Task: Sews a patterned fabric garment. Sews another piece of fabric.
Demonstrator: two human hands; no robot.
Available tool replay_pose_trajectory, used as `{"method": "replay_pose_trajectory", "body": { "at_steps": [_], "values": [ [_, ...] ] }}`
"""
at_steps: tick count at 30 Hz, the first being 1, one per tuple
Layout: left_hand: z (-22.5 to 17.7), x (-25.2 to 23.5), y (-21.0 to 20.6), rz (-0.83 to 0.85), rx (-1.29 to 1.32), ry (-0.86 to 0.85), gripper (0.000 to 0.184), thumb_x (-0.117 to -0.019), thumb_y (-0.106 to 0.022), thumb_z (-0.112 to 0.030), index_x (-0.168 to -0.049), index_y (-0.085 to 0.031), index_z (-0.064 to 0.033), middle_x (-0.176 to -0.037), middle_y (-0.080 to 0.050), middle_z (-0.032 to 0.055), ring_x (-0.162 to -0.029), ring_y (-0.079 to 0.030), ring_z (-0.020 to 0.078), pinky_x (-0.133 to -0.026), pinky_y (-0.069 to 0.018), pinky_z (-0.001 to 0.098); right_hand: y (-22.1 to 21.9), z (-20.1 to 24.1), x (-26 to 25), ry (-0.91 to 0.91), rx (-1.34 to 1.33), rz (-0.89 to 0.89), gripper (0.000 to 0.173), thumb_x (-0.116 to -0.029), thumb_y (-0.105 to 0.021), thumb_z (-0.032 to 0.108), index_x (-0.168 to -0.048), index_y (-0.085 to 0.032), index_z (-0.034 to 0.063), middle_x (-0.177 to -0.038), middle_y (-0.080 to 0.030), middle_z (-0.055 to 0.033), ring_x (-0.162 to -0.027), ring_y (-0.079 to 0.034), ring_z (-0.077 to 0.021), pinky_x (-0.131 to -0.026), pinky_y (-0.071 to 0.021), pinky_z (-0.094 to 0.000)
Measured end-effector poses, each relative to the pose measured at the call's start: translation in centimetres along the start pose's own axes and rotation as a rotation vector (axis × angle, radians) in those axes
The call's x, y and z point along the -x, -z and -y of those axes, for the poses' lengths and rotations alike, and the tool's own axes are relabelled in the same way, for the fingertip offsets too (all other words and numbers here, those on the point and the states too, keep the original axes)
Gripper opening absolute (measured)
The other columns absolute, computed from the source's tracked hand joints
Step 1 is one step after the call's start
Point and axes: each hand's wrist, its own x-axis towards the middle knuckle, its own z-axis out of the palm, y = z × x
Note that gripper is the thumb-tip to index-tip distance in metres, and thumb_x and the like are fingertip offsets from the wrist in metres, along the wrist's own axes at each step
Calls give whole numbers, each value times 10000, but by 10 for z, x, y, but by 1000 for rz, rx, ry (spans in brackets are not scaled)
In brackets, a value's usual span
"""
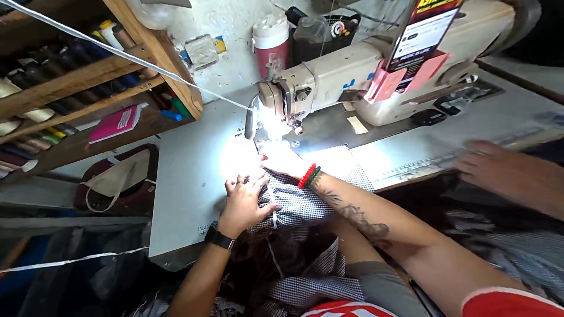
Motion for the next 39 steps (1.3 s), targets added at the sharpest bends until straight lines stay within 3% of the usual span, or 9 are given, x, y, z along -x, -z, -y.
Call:
{"method": "replay_pose_trajectory", "body": {
  "at_steps": [7, 13, 20, 25, 29, 32, 35, 36, 39],
  "values": [
    [13, -8, 2, 42, 17, 13, 793, -834, -464, -850, -1424, -592, -336, -1387, -637, -96, -1359, -476, 230, -1132, -221, 612, 18, -2, 101, 11, 407, -324, 129, -887, -674, 156, -985, -731, 96, -884, -713, -135, -809, -712, -342, -614, -544, -544],
    [26, -48, 7, 83, -61, 62, 854, -827, -432, -860, -1472, -552, -313, -1416, -623, -25, -1421, -429, 262, -1158, -196, 612, 46, -84, 87, -26, 509, -122, 423, -1031, -563, 159, -1450, -599, 197, -1594, -482, -32, -1412, -512, -343, -1004, -512, -587],
    [19, -53, 9, 103, -53, -53, 516, -1013, -426, -563, -1445, -591, -334, -1557, -503, 2, -1491, -366, 326, -1170, -109, 744, 59, -55, 87, -174, 338, -145, 478, -1018, -581, 218, -1487, -551, 129, -1505, -527, -220, -1232, -624, -421, -943, -542, -586],
    [8, -49, 5, 163, -10, -68, 489, -1034, -445, -322, -1516, -525, -294, -1632, -407, 8, -1533, -308, 316, -1177, -81, 749, 50, -65, 106, -196, 357, -71, 488, -1054, -512, 179, -1540, -488, 142, -1636, -399, -125, -1335, -570, -370, -1020, -511, -552],
    [13, -39, -4, 80, 27, -159, 496, -1052, -406, -409, -1440, -609, -176, -1540, -529, 69, -1497, -370, 366, -1183, -40, 758, 41, -65, 128, 5, 401, -266, 297, -938, -638, 153, -1192, -709, 16, -1229, -690, -225, -1063, -703, -360, -846, -585, -534],
    [12, -34, -6, 80, 5, -156, 469, -1057, -423, -353, -1471, -583, -200, -1556, -514, 41, -1493, -392, 329, -1188, -49, 751, 54, -63, 121, -156, 433, -34, 465, -1017, -545, 119, -1481, -544, 86, -1614, -434, -124, -1376, -527, -391, -1022, -504, -581],
    [7, -31, 6, 204, 62, -136, 550, -1053, -446, -409, -1550, -475, -174, -1629, -410, 50, -1540, -305, 288, -1209, -20, 723, 46, -63, 133, 53, 438, -234, 245, -944, -625, 185, -1131, -726, 63, -1191, -705, -198, -1011, -713, -377, -754, -590, -552],
    [10, -33, 5, 202, 72, -93, 543, -1063, -420, -421, -1547, -479, -182, -1615, -428, 62, -1534, -314, 297, -1216, -27, 716, 49, -61, 136, -13, 365, -195, 274, -961, -625, 190, -1153, -717, 17, -1176, -699, -229, -1043, -694, -394, -835, -564, -574],
    [9, -29, -3, 145, 68, -120, 498, -1061, -419, -352, -1533, -502, -218, -1616, -432, 32, -1533, -324, 270, -1221, -60, 705, 55, -58, 131, -140, 429, -50, 404, -1028, -543, 162, -1412, -608, 56, -1503, -546, -187, -1211, -642, -391, -955, -535, -574]
  ]
}}
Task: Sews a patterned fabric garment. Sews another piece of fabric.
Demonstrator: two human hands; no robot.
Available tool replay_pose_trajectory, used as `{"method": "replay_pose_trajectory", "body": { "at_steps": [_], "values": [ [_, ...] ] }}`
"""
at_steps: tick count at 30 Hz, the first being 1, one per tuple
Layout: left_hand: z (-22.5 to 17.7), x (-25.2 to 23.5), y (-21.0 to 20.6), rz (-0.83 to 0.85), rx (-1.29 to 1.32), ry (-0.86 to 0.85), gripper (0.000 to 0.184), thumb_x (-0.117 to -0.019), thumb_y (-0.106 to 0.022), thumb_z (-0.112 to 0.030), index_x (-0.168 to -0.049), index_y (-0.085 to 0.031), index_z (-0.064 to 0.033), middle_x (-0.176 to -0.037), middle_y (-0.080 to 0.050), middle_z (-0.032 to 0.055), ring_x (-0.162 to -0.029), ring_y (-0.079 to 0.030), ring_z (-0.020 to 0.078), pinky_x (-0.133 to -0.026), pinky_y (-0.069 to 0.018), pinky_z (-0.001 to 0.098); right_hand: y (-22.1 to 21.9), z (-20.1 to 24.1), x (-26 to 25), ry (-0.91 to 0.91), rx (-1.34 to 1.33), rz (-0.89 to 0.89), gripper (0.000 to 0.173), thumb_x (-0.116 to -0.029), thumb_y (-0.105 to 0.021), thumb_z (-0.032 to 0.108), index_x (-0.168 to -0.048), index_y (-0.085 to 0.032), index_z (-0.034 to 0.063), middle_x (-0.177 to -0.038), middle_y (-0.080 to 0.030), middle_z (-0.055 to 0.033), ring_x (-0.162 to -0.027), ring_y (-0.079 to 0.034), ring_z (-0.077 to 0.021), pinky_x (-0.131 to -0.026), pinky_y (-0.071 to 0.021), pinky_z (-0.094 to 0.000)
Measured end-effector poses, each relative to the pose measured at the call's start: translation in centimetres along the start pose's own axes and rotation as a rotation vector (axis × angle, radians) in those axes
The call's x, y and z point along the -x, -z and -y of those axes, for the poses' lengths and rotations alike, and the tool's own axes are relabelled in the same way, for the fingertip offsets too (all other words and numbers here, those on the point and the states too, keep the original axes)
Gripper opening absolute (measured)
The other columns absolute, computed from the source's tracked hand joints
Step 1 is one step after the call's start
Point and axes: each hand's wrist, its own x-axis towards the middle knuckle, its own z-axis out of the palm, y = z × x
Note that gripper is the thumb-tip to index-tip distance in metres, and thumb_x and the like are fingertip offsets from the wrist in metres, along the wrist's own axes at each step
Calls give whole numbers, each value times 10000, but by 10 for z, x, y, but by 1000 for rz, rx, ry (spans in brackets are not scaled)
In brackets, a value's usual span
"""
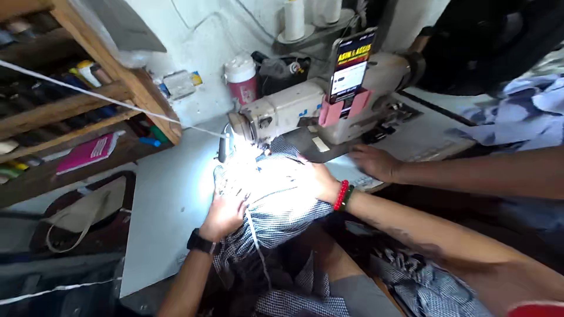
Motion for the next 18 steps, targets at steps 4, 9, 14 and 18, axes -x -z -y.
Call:
{"method": "replay_pose_trajectory", "body": {
  "at_steps": [4, 9, 14, 18],
  "values": [
    [4, -1, 9, 64, 76, 25, 522, -1075, -381, -420, -1551, -474, -225, -1637, -397, 34, -1552, -273, 280, -1227, -25, 695, -8, -4, 6, 114, -47, -140, 281, -955, -625, 181, -1177, -723, 38, -1229, -688, -221, -1059, -693, -399, -840, -561, -597],
    [-7, 1, 13, 120, 72, -31, 522, -1056, -460, -341, -1553, -465, -182, -1652, -365, 61, -1552, -275, 283, -1225, -45, 691, -14, 1, 9, 218, 41, -252, 256, -966, -575, 169, -1148, -729, 74, -1223, -697, -213, -1091, -696, -399, -780, -593, -563],
    [0, -5, 5, 51, 60, 4, 477, -1064, -439, -320, -1519, -519, -203, -1620, -419, 75, -1547, -278, 318, -1217, -50, 707, -8, -7, 5, 109, 19, -113, 291, -991, -610, 180, -1240, -720, 76, -1375, -638, -200, -1187, -656, -400, -890, -557, -593],
    [-4, -4, 16, 124, 110, -6, 518, -1075, -406, -355, -1554, -462, -165, -1629, -404, 79, -1536, -307, 305, -1214, -42, 708, -13, -6, 13, 228, 61, -226, 231, -955, -589, 189, -1091, -739, 77, -1110, -720, -196, -1044, -699, -404, -766, -581, -585]
  ]
}}
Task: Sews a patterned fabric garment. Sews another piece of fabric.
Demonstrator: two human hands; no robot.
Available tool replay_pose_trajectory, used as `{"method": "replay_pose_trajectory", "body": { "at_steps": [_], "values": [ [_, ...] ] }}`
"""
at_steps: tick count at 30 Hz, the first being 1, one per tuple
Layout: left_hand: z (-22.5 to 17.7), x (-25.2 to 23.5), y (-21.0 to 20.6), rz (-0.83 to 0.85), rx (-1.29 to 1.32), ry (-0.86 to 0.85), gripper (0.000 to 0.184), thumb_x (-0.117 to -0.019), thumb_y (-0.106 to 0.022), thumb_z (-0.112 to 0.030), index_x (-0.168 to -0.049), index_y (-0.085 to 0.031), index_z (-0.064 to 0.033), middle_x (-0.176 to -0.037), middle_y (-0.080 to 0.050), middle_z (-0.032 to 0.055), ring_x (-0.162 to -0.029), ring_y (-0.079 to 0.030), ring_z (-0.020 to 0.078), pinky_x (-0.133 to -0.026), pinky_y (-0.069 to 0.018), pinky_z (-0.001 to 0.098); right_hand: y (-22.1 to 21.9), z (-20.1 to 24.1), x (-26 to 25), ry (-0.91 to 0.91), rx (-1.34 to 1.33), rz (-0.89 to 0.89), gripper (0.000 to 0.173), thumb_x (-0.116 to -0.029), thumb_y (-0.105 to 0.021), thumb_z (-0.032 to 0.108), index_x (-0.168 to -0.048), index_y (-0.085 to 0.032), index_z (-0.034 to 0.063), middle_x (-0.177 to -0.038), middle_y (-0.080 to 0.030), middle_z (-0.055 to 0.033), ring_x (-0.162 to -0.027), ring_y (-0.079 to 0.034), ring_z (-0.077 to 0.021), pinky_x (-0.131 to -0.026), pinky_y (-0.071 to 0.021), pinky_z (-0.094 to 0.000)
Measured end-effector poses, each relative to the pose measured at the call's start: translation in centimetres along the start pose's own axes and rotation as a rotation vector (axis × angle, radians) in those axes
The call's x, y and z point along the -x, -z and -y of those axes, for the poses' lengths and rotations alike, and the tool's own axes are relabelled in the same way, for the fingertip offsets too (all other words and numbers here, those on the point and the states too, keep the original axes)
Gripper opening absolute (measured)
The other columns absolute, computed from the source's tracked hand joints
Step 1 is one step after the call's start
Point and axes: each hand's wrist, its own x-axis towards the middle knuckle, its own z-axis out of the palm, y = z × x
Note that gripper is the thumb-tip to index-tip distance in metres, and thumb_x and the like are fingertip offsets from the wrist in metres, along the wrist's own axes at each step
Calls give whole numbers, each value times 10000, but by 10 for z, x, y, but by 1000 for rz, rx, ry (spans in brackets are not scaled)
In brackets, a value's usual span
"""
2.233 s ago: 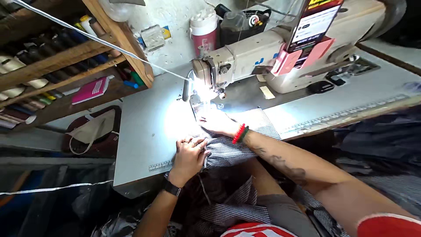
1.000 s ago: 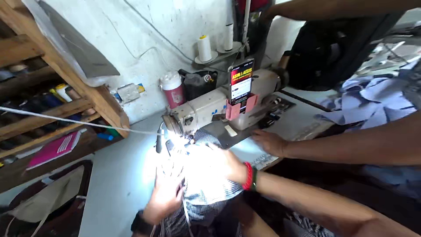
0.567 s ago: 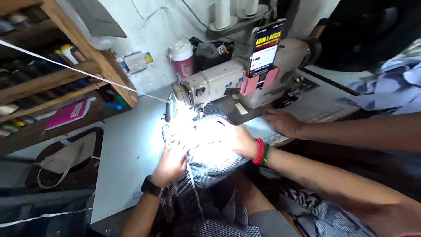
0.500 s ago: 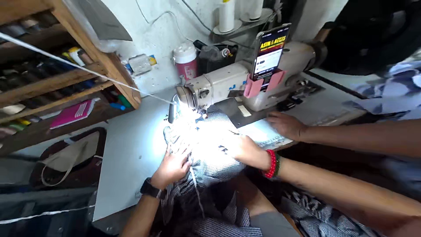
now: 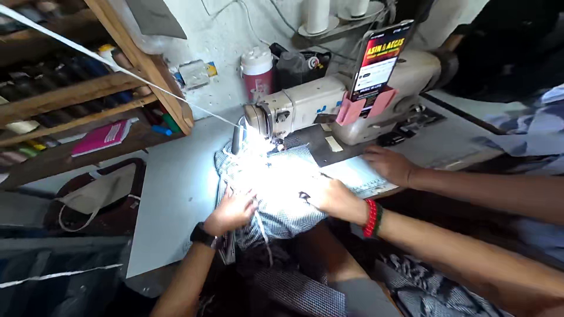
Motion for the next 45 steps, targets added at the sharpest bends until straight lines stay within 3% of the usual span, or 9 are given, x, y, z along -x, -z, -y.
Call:
{"method": "replay_pose_trajectory", "body": {
  "at_steps": [10, 14, 17, 20, 31, 34, 38, 41, 45],
  "values": [
    [8, 5, -11, -95, -73, -54, 528, -1032, -436, -340, -1519, -520, -154, -1601, -450, 76, -1515, -350, 339, -1178, -59, 760, 10, 1, -1, -113, -105, 209, 349, -989, -605, 176, -1312, -674, 64, -1449, -577, -217, -1319, -566, -417, -997, -518, -588],
    [8, 4, -9, -70, -64, -64, 523, -1023, -470, -370, -1479, -563, -129, -1563, -495, 104, -1476, -411, 349, -1187, -108, 742, 1, 3, 6, 46, -28, 37, 166, -949, -637, 175, -1037, -737, 77, -1035, -728, -162, -990, -711, -356, -784, -592, -548],
    [5, 9, -12, -97, -128, -64, 523, -1022, -483, -336, -1504, -537, -139, -1581, -472, 107, -1484, -397, 366, -1164, -103, 777, 17, 6, -2, -144, -106, 240, 345, -979, -616, 157, -1304, -680, 60, -1461, -561, -232, -1289, -587, -420, -985, -522, -600],
    [2, 10, -11, -45, -69, -92, 606, -1002, -565, -400, -1537, -486, -126, -1648, -371, 82, -1541, -301, 316, -1201, -60, 733, 8, 3, 6, 24, -7, 58, 161, -925, -667, 169, -1029, -743, 73, -1027, -721, -190, -956, -709, -374, -761, -587, -553],
    [6, 11, -11, -26, -87, -29, 544, -1063, -433, -385, -1576, -432, -206, -1654, -365, 51, -1564, -238, 302, -1214, -28, 718, 8, -11, -2, -140, -19, 158, 335, -957, -649, 145, -1287, -701, 111, -1426, -594, -213, -1145, -666, -432, -832, -570, -619],
    [-2, 14, 0, 43, -11, -55, 580, -1047, -472, -385, -1587, -407, -187, -1660, -349, 68, -1562, -247, 297, -1216, -14, 711, 3, -2, 4, 56, 23, 29, 183, -929, -624, 136, -1064, -740, 94, -982, -711, -206, -868, -714, -386, -651, -573, -553],
    [1, 11, -7, -9, -82, -37, 551, -1049, -471, -391, -1571, -442, -217, -1666, -341, 44, -1579, -182, 316, -1212, -31, 721, 7, -8, -2, -128, -55, 131, 345, -943, -668, 148, -1284, -704, 112, -1395, -614, -213, -1077, -687, -429, -792, -573, -605],
    [-6, 14, 1, 77, -3, -38, 693, -1002, -552, -486, -1589, -399, -151, -1666, -340, 58, -1565, -238, 293, -1222, -26, 697, 3, -7, 3, 17, -16, 19, 193, -946, -617, 165, -1071, -741, 87, -1121, -705, -233, -932, -715, -410, -676, -575, -576],
    [10, 16, -6, -30, -64, -17, 667, -986, -531, -519, -1536, -491, -145, -1634, -388, 118, -1547, -269, 359, -1199, -65, 740, 11, -5, 2, -293, -252, 176, 460, -954, -660, 138, -1391, -593, 13, -1293, -652, -239, -1110, -668, -422, -909, -541, -615]
  ]
}}
